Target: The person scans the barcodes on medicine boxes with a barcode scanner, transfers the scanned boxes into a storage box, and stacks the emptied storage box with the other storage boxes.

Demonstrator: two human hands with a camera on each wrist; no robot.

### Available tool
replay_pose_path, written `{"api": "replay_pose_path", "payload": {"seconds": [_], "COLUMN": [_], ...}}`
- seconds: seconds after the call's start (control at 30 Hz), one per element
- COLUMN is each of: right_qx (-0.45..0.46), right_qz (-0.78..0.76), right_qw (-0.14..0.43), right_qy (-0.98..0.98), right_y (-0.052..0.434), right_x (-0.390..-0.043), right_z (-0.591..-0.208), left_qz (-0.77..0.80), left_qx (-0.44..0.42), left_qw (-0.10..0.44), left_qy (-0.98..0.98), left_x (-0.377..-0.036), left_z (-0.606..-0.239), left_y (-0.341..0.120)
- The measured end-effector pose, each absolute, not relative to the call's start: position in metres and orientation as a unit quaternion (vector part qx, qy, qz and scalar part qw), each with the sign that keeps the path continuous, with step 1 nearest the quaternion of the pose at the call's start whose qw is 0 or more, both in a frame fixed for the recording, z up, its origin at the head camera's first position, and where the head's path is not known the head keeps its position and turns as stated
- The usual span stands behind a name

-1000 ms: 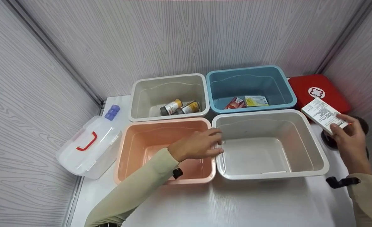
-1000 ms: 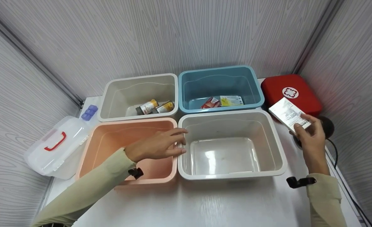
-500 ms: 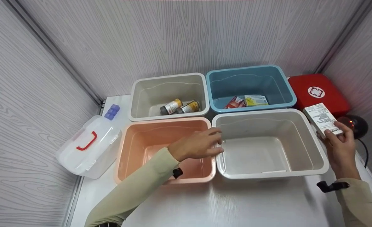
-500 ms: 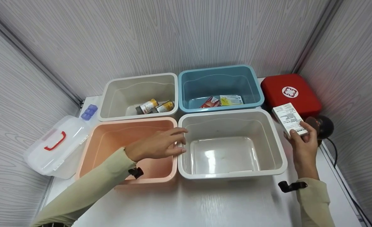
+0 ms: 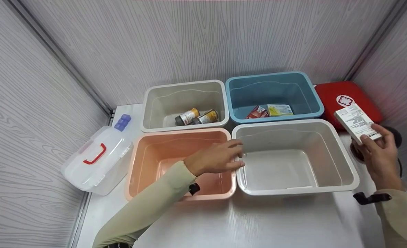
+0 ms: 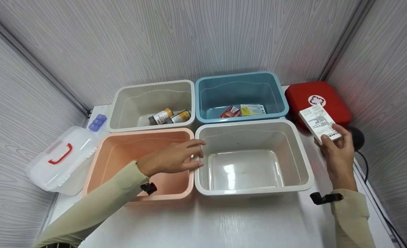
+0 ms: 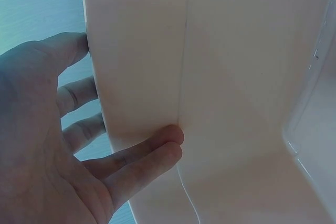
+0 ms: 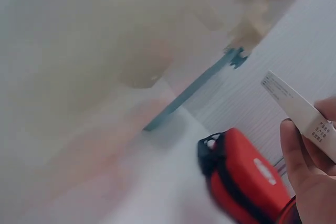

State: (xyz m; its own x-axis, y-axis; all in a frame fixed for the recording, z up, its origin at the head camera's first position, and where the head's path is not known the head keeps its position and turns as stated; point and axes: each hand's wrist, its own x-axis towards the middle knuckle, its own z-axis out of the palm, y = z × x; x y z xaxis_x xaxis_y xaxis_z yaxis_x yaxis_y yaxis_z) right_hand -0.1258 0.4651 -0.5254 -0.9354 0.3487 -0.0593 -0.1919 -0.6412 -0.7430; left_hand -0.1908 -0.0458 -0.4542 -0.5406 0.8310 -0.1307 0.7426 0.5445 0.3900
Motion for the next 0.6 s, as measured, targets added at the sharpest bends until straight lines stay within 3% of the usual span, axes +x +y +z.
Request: {"api": "replay_pose_path", "payload": {"seconds": [0.4, 0.6], "right_qx": [-0.037, -0.006], "right_qz": [0.81, 0.786], "right_qw": [0.122, 0.077], "right_qy": [-0.573, -0.613], "right_y": [0.452, 0.424], "right_x": [-0.168, -0.201], "right_z": [-0.45, -0.425], "left_qz": [0.142, 0.144], "left_qx": [0.453, 0.45], "left_qw": [0.156, 0.157], "left_qy": [0.866, 0.867], "left_x": [-0.191, -0.191], "left_z": [-0.456, -0.456], "left_y": [-0.047, -0.046]}}
